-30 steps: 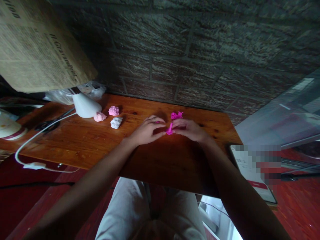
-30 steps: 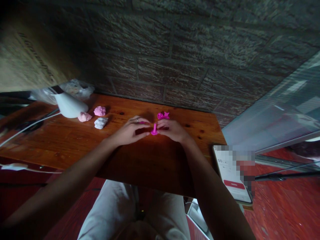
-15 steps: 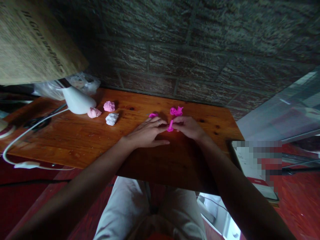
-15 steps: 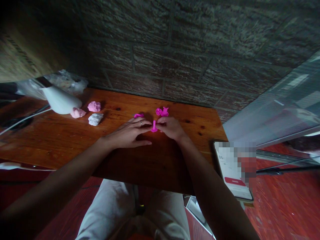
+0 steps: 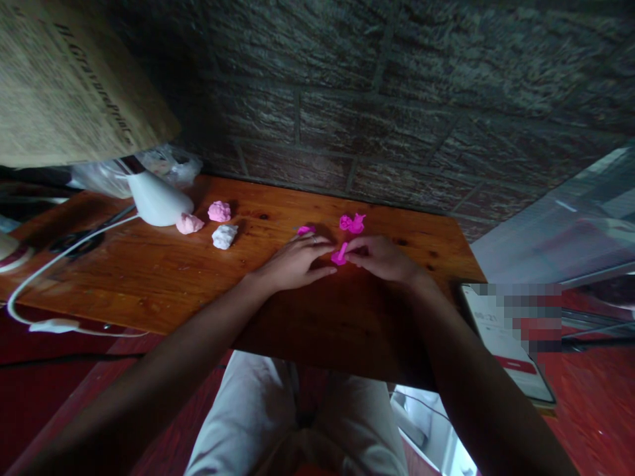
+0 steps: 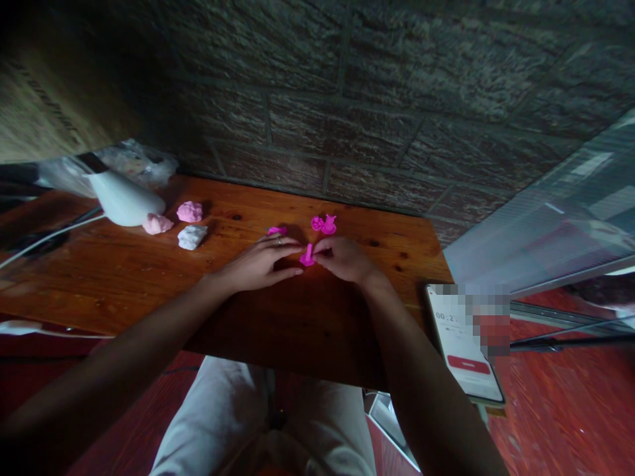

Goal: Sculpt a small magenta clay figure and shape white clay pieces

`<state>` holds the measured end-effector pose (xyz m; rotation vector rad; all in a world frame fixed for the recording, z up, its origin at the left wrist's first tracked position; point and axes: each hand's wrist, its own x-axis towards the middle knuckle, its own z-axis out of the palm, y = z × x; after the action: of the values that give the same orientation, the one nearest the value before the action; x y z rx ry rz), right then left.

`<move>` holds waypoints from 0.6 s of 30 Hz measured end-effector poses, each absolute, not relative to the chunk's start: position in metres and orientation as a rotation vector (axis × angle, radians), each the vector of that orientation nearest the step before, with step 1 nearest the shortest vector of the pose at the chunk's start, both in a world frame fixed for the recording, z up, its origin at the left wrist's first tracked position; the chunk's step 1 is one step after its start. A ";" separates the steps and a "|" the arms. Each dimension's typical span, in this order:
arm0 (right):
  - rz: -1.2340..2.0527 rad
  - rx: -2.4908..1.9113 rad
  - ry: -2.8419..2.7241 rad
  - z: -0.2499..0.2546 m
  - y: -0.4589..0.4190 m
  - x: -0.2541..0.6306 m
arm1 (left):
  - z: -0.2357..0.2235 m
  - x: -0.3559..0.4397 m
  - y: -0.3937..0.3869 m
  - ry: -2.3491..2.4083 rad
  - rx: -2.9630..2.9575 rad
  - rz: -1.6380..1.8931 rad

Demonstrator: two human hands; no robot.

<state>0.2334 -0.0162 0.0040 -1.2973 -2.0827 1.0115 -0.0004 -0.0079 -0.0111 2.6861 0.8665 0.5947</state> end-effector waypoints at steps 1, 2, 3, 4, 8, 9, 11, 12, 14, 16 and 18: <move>1.038 -1.282 -2.066 0.004 -0.016 0.233 | -0.013 0.001 -0.007 0.888 2.666 0.625; 1.062 -1.270 -2.048 0.004 -0.015 0.233 | -0.014 0.002 -0.007 0.897 2.648 0.652; 1.084 -1.259 -2.033 0.003 -0.015 0.233 | -0.014 0.003 -0.007 0.897 2.630 0.676; 1.105 -1.249 -2.021 0.004 -0.014 0.233 | -0.015 0.004 -0.007 0.889 2.611 0.695; 1.193 -1.218 -1.985 0.007 -0.015 0.232 | -0.013 0.006 -0.006 0.805 2.441 0.744; 1.210 -1.208 -1.972 0.009 -0.015 0.231 | -0.013 0.006 -0.006 0.774 2.361 0.757; 1.232 -1.189 -1.943 0.014 -0.017 0.231 | -0.012 0.006 -0.005 0.712 2.168 0.793; 1.237 -1.179 -1.925 0.016 -0.018 0.230 | -0.012 0.006 -0.004 0.685 2.065 0.819; 1.243 -1.152 -1.883 0.021 -0.021 0.230 | -0.011 0.006 -0.004 0.654 1.883 0.868; 1.243 -1.114 -1.839 0.024 -0.023 0.230 | -0.009 0.005 -0.004 0.665 1.743 0.904; 1.237 -1.084 -1.803 0.026 -0.024 0.229 | -0.006 0.005 -0.004 0.702 1.634 0.912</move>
<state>0.2286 -0.0243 0.0260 -1.0844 -1.8025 1.2368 0.0052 -0.0041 -0.0058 1.6341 0.7021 0.9118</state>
